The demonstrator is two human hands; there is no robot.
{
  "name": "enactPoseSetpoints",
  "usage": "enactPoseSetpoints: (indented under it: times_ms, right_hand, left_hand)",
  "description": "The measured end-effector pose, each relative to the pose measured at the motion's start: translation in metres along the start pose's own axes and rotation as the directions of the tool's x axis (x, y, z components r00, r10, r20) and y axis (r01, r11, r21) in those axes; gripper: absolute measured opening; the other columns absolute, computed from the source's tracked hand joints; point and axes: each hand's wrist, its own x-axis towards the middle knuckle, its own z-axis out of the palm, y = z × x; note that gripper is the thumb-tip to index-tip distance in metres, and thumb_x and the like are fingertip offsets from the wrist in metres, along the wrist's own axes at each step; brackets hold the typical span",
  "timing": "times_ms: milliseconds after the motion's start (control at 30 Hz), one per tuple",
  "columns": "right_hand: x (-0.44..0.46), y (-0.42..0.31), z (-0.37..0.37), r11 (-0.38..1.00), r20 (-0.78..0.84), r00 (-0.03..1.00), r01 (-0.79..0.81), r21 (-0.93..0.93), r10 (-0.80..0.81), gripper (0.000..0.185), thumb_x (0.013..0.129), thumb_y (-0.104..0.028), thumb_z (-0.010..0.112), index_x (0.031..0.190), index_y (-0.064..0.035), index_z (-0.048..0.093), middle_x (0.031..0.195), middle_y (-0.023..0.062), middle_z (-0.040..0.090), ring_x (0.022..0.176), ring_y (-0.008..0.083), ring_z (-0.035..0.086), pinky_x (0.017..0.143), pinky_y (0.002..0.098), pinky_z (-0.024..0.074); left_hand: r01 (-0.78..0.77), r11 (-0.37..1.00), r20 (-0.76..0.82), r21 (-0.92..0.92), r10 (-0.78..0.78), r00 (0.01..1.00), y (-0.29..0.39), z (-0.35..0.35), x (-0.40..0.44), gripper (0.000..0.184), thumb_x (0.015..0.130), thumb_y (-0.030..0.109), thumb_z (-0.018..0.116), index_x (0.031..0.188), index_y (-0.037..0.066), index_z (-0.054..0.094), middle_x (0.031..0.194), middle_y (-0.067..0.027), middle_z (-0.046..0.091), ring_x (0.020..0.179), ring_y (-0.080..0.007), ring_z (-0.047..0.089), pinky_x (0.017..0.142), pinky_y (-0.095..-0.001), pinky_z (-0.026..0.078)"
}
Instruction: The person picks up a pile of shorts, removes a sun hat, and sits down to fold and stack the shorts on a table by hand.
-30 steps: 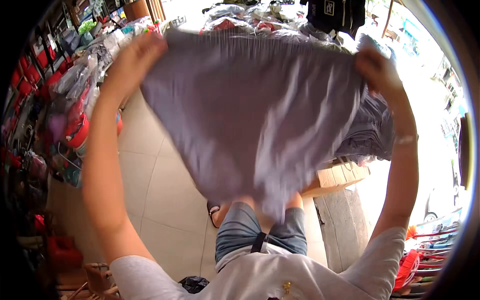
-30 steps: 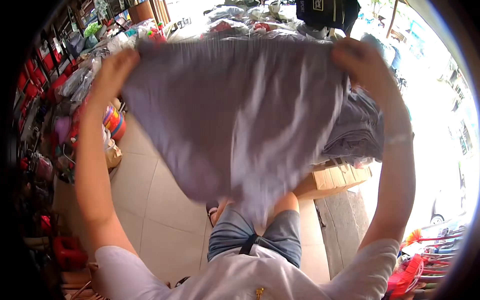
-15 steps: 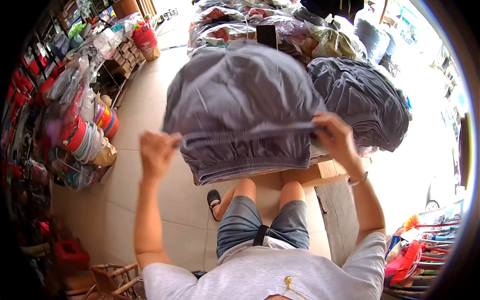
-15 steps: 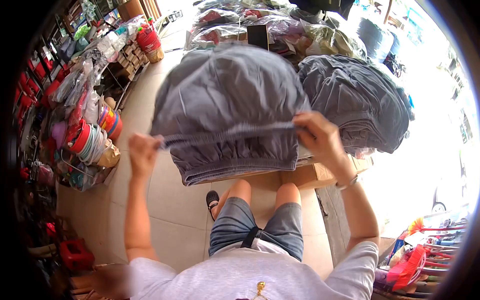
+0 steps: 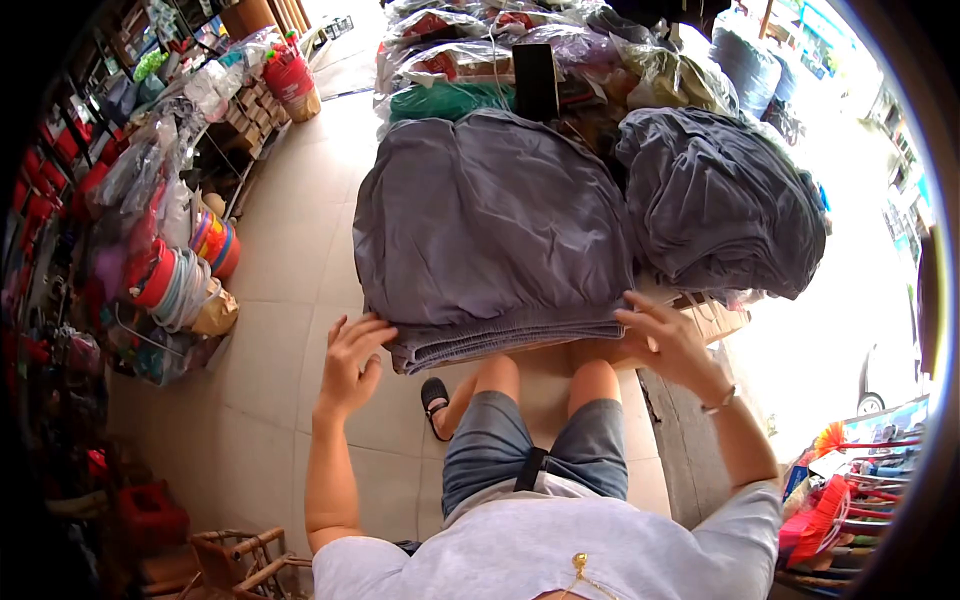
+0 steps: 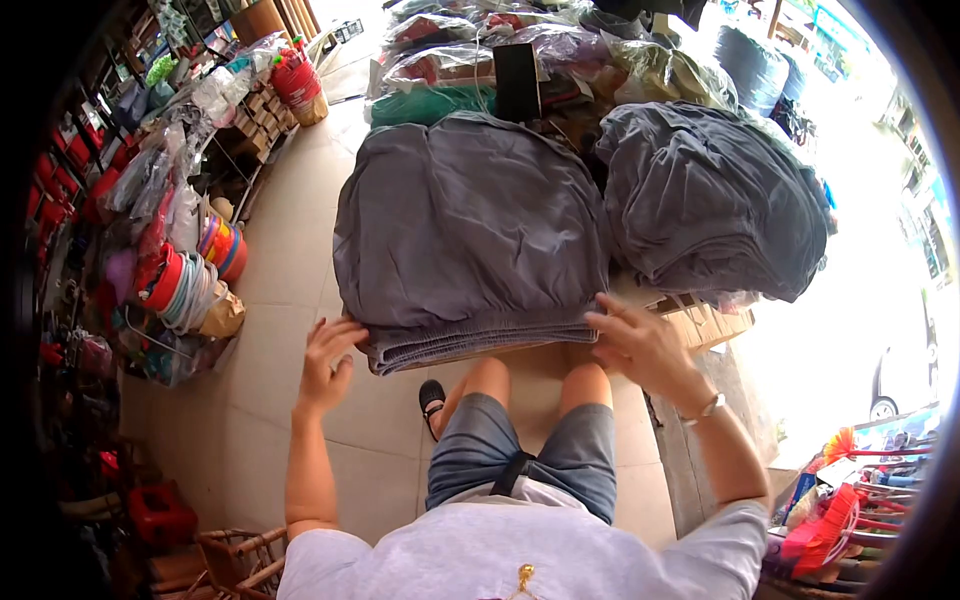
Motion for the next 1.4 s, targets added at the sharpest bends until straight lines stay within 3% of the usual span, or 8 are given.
enactPoseSetpoints:
  times_ms: [233, 433, 733, 867, 1000, 1067, 1100, 1400]
  right_hand:
    - [0.068, -0.034, -0.023, 0.988, -0.216, 0.964, 0.150, -0.047, -0.156, 0.048, 0.079, -0.017, 0.073, 0.125, -0.0123, 0.059, 0.138, 0.0143, 0.050, 0.121, 0.0329, 0.051, 0.099, 0.0440, 0.0442]
    - [0.066, 0.007, 0.086, 0.989, -0.018, 0.999, 0.041, -0.143, -0.044, 0.051, 0.088, -0.034, 0.062, 0.132, -0.0105, 0.055, 0.144, 0.0165, 0.043, 0.138, 0.0325, 0.032, 0.114, 0.0469, 0.0241]
    - [0.034, 0.014, 0.033, 0.993, -0.088, 0.995, -0.048, -0.111, 0.038, 0.044, 0.087, -0.032, 0.064, 0.125, -0.0106, 0.059, 0.134, 0.0137, 0.053, 0.131, 0.0320, 0.043, 0.109, 0.0456, 0.0335]
    - [0.005, 0.026, -0.031, 0.965, -0.488, 0.869, -0.056, -0.258, -0.080, 0.034, 0.079, -0.013, 0.070, 0.113, -0.0132, 0.063, 0.122, 0.0079, 0.059, 0.120, 0.0294, 0.052, 0.098, 0.0432, 0.0431]
    - [-0.016, 0.061, -0.074, 0.885, -0.606, 0.794, -0.242, -0.397, -0.055, 0.035, 0.077, -0.003, 0.065, 0.111, -0.0121, 0.064, 0.116, 0.0073, 0.061, 0.114, 0.0287, 0.054, 0.097, 0.0424, 0.0434]
    - [-0.019, 0.070, -0.085, 0.874, -0.593, 0.805, -0.279, -0.398, -0.013, 0.040, 0.075, -0.001, 0.064, 0.114, -0.0112, 0.063, 0.115, 0.0076, 0.060, 0.115, 0.0289, 0.053, 0.099, 0.0426, 0.0414]
    - [-0.018, 0.072, -0.089, 0.862, -0.632, 0.774, -0.341, -0.375, 0.032, 0.042, 0.075, -0.001, 0.064, 0.115, -0.0106, 0.062, 0.116, 0.0079, 0.060, 0.117, 0.0286, 0.051, 0.101, 0.0426, 0.0400]
    - [-0.019, 0.092, -0.110, 0.836, -0.517, 0.770, -0.521, -0.171, 0.374, 0.046, 0.073, -0.009, 0.069, 0.119, -0.0077, 0.065, 0.114, 0.0088, 0.061, 0.118, 0.0263, 0.049, 0.106, 0.0392, 0.0332]
  left_hand:
    - [-0.194, 0.967, -0.074, -0.167, 0.184, 0.980, 0.060, 0.017, 0.096, 0.038, 0.086, 0.019, 0.062, 0.123, 0.010, 0.061, 0.127, -0.0127, 0.060, 0.125, -0.0323, 0.051, 0.111, -0.0505, 0.027]
    - [-0.070, 0.986, 0.461, 0.153, -0.009, 0.887, 0.028, 0.074, 0.094, 0.071, 0.091, 0.058, 0.044, 0.150, 0.019, 0.030, 0.157, -0.0145, 0.018, 0.146, -0.0300, 0.012, 0.118, -0.0474, 0.010]
    - [-0.013, 0.993, 0.466, 0.115, -0.042, 0.884, 0.020, 0.055, 0.086, 0.069, 0.090, 0.045, 0.054, 0.148, 0.015, 0.033, 0.154, -0.0197, 0.024, 0.144, -0.0348, 0.019, 0.117, -0.0485, 0.015]
    - [-0.001, 0.991, 0.557, 0.135, -0.075, 0.827, 0.057, 0.031, 0.103, 0.069, 0.089, 0.040, 0.059, 0.147, 0.013, 0.034, 0.153, -0.0211, 0.027, 0.142, -0.0374, 0.022, 0.115, -0.0502, 0.019]
    - [-0.142, 0.988, 0.307, -0.065, 0.156, 0.939, 0.064, 0.069, 0.112, 0.072, 0.091, 0.050, 0.053, 0.148, 0.012, 0.033, 0.152, -0.0224, 0.027, 0.141, -0.0383, 0.023, 0.114, -0.0531, 0.020]
    - [-0.219, 0.965, 0.365, 0.141, 0.155, 0.918, 0.062, 0.105, 0.109, 0.075, 0.092, 0.061, 0.041, 0.148, 0.011, 0.033, 0.153, -0.0226, 0.024, 0.142, -0.0382, 0.021, 0.114, -0.0556, 0.016]
    - [-0.139, 0.990, 0.377, 0.018, 0.122, 0.918, 0.062, 0.103, 0.109, 0.079, 0.092, 0.067, 0.031, 0.147, 0.011, 0.035, 0.154, -0.0228, 0.021, 0.143, -0.0383, 0.018, 0.114, -0.0571, 0.012]
    - [-0.143, 0.990, 0.349, -0.004, 0.135, 0.927, 0.057, 0.105, 0.108, 0.078, 0.091, 0.066, 0.036, 0.147, 0.011, 0.036, 0.154, -0.0228, 0.023, 0.143, -0.0384, 0.019, 0.114, -0.0569, 0.010]
